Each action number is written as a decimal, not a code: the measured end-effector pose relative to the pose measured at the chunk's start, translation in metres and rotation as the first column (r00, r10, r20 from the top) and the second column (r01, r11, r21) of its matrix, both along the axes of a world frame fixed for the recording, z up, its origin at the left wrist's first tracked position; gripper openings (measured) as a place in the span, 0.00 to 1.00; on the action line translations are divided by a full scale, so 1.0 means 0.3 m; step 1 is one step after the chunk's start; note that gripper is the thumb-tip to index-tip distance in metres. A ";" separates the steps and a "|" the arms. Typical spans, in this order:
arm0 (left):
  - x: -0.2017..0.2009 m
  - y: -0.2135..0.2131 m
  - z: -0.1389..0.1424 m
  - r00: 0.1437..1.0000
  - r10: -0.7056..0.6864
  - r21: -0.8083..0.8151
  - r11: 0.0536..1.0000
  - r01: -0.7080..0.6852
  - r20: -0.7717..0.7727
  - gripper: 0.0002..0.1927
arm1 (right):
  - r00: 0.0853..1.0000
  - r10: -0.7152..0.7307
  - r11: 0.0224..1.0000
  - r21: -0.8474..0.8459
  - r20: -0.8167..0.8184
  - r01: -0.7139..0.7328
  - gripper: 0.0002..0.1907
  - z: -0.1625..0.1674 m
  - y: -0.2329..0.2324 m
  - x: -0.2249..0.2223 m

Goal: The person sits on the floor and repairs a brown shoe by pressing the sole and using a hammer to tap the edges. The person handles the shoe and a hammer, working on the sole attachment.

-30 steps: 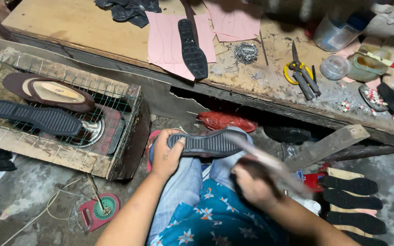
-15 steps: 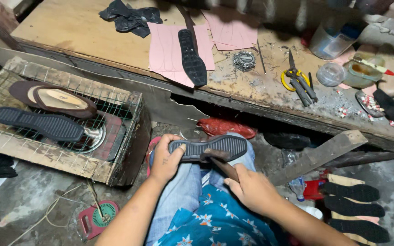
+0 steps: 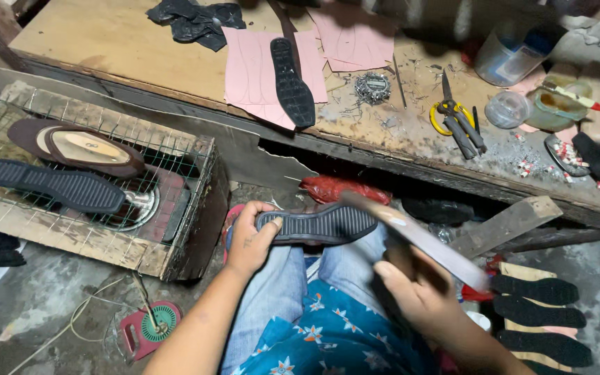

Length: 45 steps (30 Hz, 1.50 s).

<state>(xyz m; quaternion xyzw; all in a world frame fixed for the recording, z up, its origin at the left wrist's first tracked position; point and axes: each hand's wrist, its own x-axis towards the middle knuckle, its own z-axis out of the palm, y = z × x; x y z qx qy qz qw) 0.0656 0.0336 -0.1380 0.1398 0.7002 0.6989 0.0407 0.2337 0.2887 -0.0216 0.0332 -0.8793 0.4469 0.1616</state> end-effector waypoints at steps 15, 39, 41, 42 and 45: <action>-0.011 0.000 0.030 0.993 -0.091 0.135 0.988 0.082 0.068 0.13 | 0.881 -0.052 0.933 0.338 0.470 -0.125 0.22 -0.066 -0.101 -0.104; 0.008 -0.107 0.146 0.909 -0.328 -0.152 0.943 0.297 -0.259 0.32 | 0.816 0.022 0.719 -0.558 -0.578 -0.415 0.14 0.104 -0.226 -0.054; 0.001 -0.105 0.145 0.933 -0.313 -0.188 0.941 0.280 -0.178 0.33 | 0.966 0.218 0.976 -0.040 0.136 -0.214 0.27 0.056 -0.231 -0.118; -0.008 -0.103 0.144 0.942 -0.300 -0.205 0.942 0.267 -0.149 0.33 | 0.945 0.140 0.985 0.052 0.296 -0.162 0.23 0.037 -0.222 -0.123; -0.020 -0.106 0.139 0.924 -0.328 -0.264 0.925 0.273 -0.196 0.34 | 0.849 -0.030 0.985 0.162 0.527 -0.066 0.17 0.008 -0.169 -0.092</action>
